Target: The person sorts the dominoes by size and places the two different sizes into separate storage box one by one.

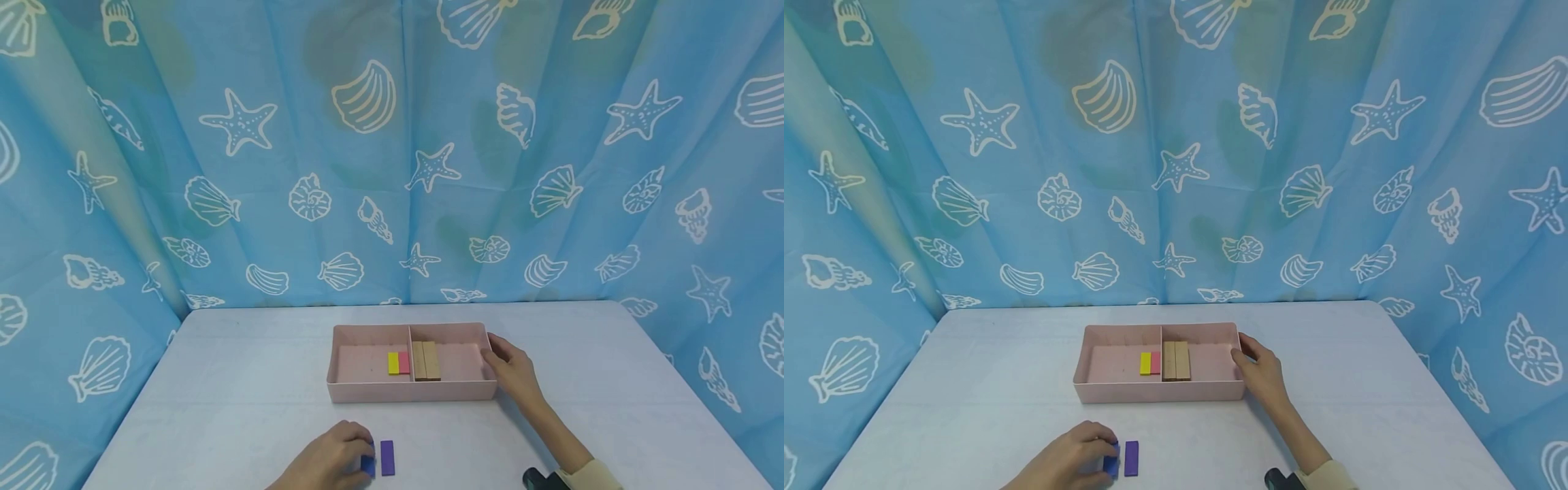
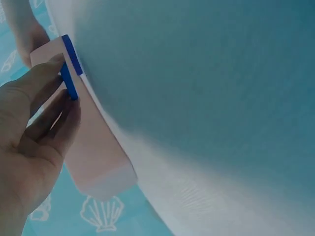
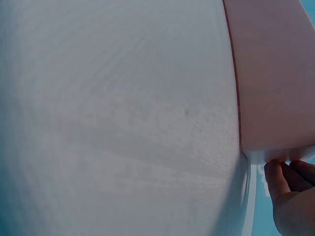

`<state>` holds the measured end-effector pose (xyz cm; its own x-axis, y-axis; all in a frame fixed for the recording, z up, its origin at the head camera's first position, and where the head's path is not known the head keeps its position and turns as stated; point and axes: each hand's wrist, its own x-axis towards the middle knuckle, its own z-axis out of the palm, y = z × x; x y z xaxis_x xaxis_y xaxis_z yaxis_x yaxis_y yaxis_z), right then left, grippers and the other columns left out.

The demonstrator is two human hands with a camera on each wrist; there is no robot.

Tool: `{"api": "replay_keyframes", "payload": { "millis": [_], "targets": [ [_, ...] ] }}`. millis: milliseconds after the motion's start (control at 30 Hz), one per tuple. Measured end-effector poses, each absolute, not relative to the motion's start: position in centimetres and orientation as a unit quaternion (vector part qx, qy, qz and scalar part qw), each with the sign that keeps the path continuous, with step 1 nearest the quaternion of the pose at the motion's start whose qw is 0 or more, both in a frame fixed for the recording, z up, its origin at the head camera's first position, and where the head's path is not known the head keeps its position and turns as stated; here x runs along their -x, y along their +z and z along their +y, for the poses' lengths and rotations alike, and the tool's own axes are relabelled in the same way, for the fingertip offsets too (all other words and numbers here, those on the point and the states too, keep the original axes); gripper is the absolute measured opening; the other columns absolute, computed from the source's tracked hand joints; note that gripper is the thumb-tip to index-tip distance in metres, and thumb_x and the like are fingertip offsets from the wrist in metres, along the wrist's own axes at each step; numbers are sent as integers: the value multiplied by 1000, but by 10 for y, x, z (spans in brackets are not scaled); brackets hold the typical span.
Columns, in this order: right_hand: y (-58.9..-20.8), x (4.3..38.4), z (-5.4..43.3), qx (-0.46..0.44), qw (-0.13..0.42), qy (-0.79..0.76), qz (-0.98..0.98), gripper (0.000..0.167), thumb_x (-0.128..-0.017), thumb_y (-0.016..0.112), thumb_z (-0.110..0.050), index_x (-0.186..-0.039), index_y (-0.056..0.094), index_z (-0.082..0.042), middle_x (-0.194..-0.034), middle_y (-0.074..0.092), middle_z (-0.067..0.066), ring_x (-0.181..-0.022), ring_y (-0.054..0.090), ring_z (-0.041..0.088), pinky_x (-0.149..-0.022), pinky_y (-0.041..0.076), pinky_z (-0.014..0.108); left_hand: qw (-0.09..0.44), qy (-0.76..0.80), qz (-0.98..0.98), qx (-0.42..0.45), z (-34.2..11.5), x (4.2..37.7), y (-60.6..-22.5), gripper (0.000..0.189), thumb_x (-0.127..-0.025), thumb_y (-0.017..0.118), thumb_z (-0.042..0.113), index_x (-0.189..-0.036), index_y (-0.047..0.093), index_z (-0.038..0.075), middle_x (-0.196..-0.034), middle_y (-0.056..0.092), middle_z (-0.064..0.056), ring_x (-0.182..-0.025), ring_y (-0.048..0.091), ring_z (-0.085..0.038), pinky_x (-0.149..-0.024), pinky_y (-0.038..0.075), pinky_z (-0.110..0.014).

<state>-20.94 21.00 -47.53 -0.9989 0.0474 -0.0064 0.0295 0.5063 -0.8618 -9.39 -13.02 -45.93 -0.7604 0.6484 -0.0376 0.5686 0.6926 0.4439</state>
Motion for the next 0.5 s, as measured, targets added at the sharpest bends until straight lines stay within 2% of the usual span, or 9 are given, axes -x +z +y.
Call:
{"api": "replay_keyframes", "payload": {
  "millis": [500],
  "targets": [
    [-475,209,211,21,3,503,-864,50,-103,51,-22,-147,42,2,-149,44,22,-137,40,39,-111,36,51,17,213,920,-328,-119,103,-423,31,-81,83,17,-110,74,9,-116,62,2,-102,60,-8,-93,53,-27]
  ]
}}
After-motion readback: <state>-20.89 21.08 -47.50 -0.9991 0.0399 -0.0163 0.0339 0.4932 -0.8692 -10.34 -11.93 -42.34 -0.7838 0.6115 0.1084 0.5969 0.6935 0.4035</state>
